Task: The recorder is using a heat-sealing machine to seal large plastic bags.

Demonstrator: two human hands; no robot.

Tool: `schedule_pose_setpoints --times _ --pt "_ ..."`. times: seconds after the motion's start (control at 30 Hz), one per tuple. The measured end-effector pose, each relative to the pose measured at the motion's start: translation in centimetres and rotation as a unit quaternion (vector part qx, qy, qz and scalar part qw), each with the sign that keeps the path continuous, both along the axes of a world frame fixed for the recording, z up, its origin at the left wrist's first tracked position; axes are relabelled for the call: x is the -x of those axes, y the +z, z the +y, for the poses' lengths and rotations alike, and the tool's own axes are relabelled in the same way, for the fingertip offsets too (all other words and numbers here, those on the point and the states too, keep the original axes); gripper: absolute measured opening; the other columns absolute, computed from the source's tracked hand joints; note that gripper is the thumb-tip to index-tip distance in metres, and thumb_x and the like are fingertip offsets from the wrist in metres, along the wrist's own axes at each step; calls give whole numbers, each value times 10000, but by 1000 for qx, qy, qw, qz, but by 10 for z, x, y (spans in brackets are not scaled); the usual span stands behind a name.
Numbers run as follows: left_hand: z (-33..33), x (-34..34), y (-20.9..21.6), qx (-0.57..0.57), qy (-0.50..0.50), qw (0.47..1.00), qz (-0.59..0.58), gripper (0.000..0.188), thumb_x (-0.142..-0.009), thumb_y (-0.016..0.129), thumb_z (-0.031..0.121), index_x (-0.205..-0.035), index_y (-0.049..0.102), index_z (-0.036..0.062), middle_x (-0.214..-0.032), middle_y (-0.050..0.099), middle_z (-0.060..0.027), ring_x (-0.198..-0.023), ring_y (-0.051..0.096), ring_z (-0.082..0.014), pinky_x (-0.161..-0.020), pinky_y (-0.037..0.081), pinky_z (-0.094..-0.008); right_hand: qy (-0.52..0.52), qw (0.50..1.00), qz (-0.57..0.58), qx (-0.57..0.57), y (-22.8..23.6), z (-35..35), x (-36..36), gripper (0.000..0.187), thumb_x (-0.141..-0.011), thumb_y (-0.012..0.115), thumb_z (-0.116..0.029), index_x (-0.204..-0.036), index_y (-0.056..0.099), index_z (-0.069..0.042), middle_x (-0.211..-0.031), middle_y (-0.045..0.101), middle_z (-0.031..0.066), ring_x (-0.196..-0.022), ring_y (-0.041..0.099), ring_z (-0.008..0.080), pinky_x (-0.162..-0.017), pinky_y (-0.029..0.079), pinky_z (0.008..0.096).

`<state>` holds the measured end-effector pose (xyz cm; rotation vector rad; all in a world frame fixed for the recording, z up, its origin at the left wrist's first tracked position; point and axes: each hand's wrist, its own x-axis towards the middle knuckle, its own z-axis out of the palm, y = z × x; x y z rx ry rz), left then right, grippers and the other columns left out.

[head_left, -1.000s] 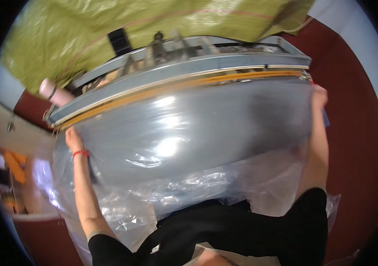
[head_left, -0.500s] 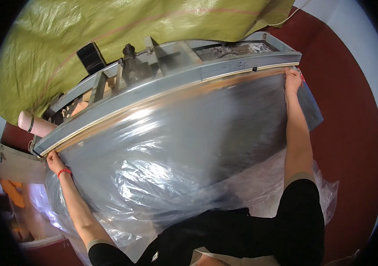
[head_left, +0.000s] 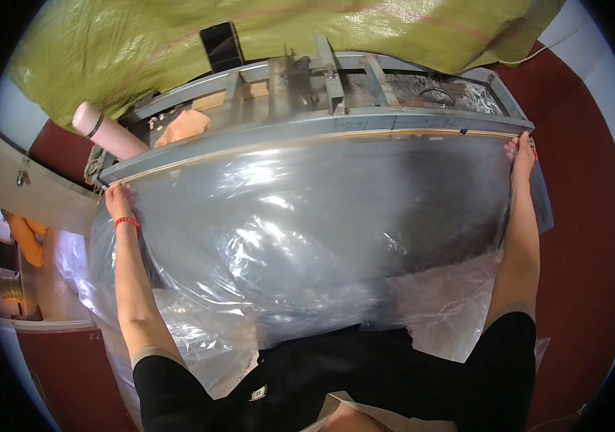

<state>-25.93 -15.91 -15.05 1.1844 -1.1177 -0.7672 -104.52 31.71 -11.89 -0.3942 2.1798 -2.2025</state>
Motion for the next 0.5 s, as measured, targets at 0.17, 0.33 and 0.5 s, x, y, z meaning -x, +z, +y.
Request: schedule_pose_setpoints --times 0.17,0.33,0.5 --pt "71 10 46 8 -182 975 -123 70 -813 522 88 -854 572 61 -721 546 30 -633 485 -51 -566 393 -184 -37 977 133 -163 10 75 0 275 -785 627 -246 -852 658 19 -777 619 14 -688 551 81 -627 433 216" --pt "166 17 89 -3 -256 962 -91 92 -806 508 49 -869 575 47 -774 561 13 -711 512 -70 -651 408 -200 -246 857 276 -358 22 153 0 323 -816 547 -307 -983 630 -43 -975 617 151 -898 586 278 -784 443 346" --pt "233 18 117 -4 -279 960 -26 92 -795 522 37 -871 574 28 -828 571 -10 -730 532 -94 -689 418 -221 -62 881 418 -213 77 16 -160 298 -844 535 -229 -1069 574 -37 -1058 577 121 -968 547 232 -834 415 326"
